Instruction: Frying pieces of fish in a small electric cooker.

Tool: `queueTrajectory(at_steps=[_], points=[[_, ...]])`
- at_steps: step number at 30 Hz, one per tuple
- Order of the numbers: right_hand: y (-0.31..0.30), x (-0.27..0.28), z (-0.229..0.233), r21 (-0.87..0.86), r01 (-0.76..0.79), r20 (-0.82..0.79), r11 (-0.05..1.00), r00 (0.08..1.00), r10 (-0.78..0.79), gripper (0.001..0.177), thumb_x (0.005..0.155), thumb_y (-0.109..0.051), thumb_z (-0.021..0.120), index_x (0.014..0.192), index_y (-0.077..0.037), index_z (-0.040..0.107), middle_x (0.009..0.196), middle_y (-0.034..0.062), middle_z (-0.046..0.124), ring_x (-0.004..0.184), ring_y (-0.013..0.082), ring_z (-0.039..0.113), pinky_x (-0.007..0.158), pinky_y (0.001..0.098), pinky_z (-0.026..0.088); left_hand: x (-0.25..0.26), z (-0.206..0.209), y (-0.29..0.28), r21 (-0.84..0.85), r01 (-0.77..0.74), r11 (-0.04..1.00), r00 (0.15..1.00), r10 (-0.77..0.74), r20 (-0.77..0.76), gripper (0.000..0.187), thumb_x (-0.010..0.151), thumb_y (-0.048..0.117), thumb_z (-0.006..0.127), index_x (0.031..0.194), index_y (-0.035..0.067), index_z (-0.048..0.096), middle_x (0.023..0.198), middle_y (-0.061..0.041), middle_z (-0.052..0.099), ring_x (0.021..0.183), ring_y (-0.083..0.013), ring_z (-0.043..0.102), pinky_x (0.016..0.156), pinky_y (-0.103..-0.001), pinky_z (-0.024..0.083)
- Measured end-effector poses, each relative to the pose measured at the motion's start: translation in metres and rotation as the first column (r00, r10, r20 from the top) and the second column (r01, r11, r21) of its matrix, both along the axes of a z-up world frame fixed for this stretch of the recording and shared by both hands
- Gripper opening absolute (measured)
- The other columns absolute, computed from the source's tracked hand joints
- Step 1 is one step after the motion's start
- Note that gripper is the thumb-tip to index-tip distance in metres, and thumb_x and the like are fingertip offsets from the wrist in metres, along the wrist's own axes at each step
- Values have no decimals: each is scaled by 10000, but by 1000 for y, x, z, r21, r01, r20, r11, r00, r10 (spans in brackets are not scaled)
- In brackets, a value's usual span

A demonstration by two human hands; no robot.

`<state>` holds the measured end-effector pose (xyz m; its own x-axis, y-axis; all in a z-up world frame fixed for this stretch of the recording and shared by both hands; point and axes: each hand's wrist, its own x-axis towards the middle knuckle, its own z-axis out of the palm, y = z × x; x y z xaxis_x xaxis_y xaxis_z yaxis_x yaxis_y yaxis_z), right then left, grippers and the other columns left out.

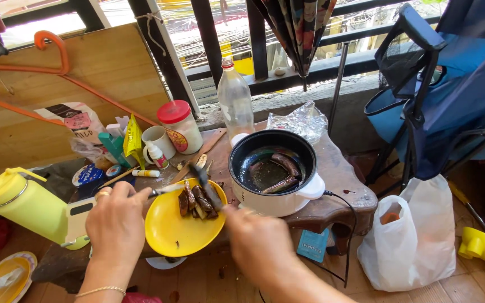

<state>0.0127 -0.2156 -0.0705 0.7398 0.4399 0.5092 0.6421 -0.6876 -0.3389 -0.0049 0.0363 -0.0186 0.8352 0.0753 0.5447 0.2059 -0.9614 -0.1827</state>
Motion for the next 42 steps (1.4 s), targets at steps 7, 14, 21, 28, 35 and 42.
queueTrajectory(at_steps=[7,14,21,28,35,42], points=[[-118,33,27,43,357,125,933,925,-360,205,870,-203,683,1050,-173,775,797,76,756,638,301,718,531,431,539,20,22,-66,-163,137,977,988,-123,92,223,881,174,685,1042,244,822,924,-35,680,869,-271,664,720,-427,562],[-130,57,4,-271,425,135,864,905,-403,141,897,-217,667,994,-152,747,837,56,754,685,279,726,581,403,558,67,1,-120,-183,261,948,962,-271,-29,159,834,144,679,917,174,810,943,-99,659,918,-309,674,719,-431,576],[-127,66,12,-91,309,191,947,938,-288,180,870,-188,664,1000,-129,774,855,86,760,650,291,718,536,411,544,85,-13,-126,-125,233,964,962,-247,-115,117,803,111,693,789,144,805,956,-100,659,951,-304,680,758,-413,588],[-136,72,2,-269,301,78,915,954,-291,198,911,-217,643,1058,-172,767,767,65,742,627,278,715,539,426,537,76,-3,-133,-167,230,959,965,-247,-88,106,822,140,700,809,133,805,936,-106,666,927,-308,680,739,-425,582],[-148,79,-1,-255,231,174,939,966,-190,248,850,-169,646,1070,-150,760,795,60,732,645,279,712,543,422,536,80,0,-144,-87,202,976,954,-216,-209,109,767,62,702,815,97,793,950,-114,679,959,-307,678,774,-402,583],[-150,67,16,-177,228,181,957,964,-196,218,862,-189,654,1039,-157,778,778,45,731,638,278,704,540,414,535,79,10,-144,-127,199,972,963,-218,-155,122,790,72,690,817,116,800,956,-114,673,974,-308,679,769,-413,587]])
